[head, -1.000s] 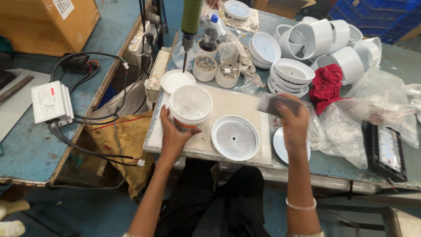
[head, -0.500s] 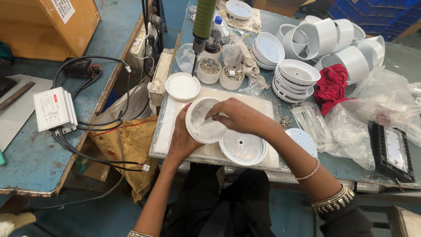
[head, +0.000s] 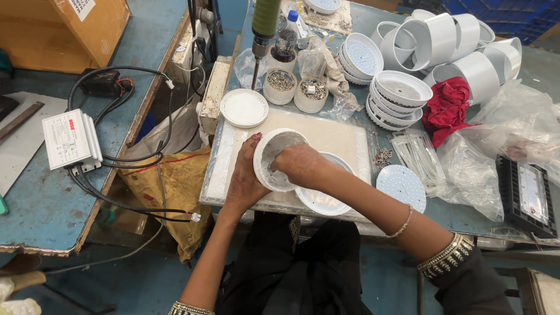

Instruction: The person repeatedly picks up white circular plastic light housings, applies a white paste from a bucket using a small tool, and places them on the table. The person handles the housings one at a time and stacks them after applying the paste.

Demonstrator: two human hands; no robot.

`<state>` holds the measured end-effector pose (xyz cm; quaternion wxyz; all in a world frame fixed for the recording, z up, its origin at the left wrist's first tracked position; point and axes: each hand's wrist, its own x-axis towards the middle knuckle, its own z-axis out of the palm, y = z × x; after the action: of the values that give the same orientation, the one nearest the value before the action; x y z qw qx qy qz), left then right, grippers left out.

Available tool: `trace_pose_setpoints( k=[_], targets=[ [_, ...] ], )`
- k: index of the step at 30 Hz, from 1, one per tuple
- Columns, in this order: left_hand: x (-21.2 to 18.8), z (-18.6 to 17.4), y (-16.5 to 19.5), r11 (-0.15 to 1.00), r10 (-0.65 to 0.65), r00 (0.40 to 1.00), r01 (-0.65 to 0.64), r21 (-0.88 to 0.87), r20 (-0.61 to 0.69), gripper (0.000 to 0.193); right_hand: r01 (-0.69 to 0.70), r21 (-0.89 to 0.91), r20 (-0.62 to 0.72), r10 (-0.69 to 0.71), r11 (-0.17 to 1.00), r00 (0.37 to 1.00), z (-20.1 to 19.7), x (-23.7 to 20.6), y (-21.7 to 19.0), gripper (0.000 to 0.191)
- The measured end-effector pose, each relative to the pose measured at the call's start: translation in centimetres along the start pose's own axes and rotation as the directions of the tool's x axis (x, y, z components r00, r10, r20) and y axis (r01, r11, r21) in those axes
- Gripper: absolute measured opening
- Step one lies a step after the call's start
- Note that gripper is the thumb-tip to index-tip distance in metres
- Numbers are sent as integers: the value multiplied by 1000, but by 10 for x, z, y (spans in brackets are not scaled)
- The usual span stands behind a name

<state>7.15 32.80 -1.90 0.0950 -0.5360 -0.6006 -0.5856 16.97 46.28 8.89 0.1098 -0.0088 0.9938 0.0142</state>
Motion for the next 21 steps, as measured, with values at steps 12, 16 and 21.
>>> trace_pose_setpoints(
  k=[12,16,21],
  targets=[
    [0,-2,6,1000,-22,1000,22,-1,14,109,40,-30,109,-37,999,993,-22,-5,0,37],
    [0,0,4,1000,-15,1000,15,5,4,109,20,0,114,-20,1000,993,-45,-17,-1,37],
    [-2,1,2,998,-69,998,69,4,1,116,4,254,-40,7,967,999,-71,-32,4,27]
  ],
)
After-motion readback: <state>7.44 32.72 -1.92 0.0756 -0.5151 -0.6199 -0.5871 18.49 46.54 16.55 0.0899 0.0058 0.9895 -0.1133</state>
